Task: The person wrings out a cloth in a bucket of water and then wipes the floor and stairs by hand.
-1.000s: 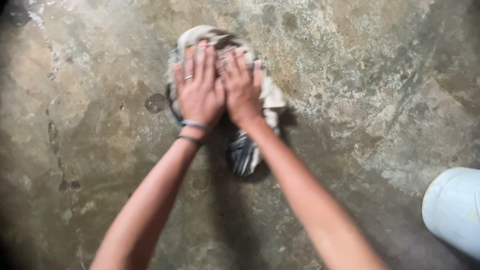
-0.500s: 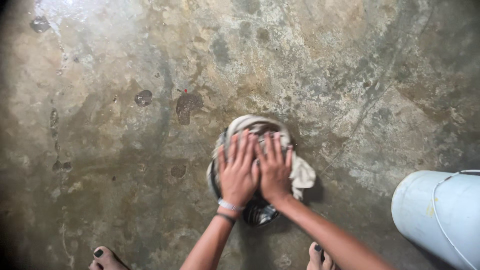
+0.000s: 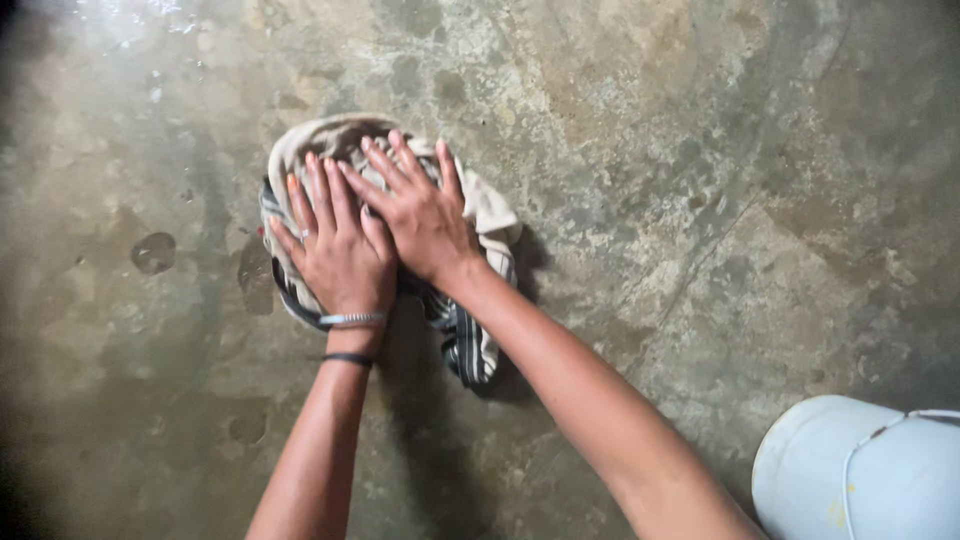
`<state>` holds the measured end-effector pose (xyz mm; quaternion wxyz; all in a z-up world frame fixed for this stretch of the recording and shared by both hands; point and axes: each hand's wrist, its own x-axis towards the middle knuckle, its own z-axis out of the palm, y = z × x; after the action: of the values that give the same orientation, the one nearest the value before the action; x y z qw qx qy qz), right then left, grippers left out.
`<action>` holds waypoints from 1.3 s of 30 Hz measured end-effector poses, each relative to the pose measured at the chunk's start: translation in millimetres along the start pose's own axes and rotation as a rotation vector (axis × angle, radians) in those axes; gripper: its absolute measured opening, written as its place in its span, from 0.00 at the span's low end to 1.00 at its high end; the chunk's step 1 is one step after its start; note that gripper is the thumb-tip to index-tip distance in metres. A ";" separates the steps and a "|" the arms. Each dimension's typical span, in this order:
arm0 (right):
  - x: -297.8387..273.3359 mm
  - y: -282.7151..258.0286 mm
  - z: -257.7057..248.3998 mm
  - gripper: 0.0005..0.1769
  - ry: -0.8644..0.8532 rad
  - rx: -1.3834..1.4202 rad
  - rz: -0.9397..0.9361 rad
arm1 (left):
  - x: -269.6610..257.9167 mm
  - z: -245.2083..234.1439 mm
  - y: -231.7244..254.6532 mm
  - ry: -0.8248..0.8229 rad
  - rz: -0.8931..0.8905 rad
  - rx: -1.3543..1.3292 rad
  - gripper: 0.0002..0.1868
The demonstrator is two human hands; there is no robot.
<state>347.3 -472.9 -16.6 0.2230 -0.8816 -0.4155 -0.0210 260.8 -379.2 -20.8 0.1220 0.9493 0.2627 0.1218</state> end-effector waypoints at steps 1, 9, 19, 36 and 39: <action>19.1 22.3 1.4 0.27 0.003 -0.043 0.015 | 27.4 16.5 12.7 0.012 0.015 -0.016 0.37; 40.3 203.0 -63.3 0.28 -0.008 -0.124 0.183 | 121.4 100.9 174.3 0.011 0.139 -0.090 0.38; -120.6 203.5 -119.3 0.31 0.069 -0.181 0.473 | 6.3 83.2 252.7 -0.057 0.433 -0.351 0.39; -226.4 -180.7 -32.0 0.40 -0.138 -0.079 0.237 | -224.6 -113.3 -50.7 -0.125 0.255 -0.105 0.39; -175.6 -171.5 -15.8 0.36 -0.091 -0.026 0.144 | -189.2 -102.6 -68.9 -0.079 0.177 -0.061 0.39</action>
<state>107.5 -511.1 23.1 0.1935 -0.9120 -0.3605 0.0298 40.8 -404.6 23.7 0.1497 0.9687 0.1693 0.1023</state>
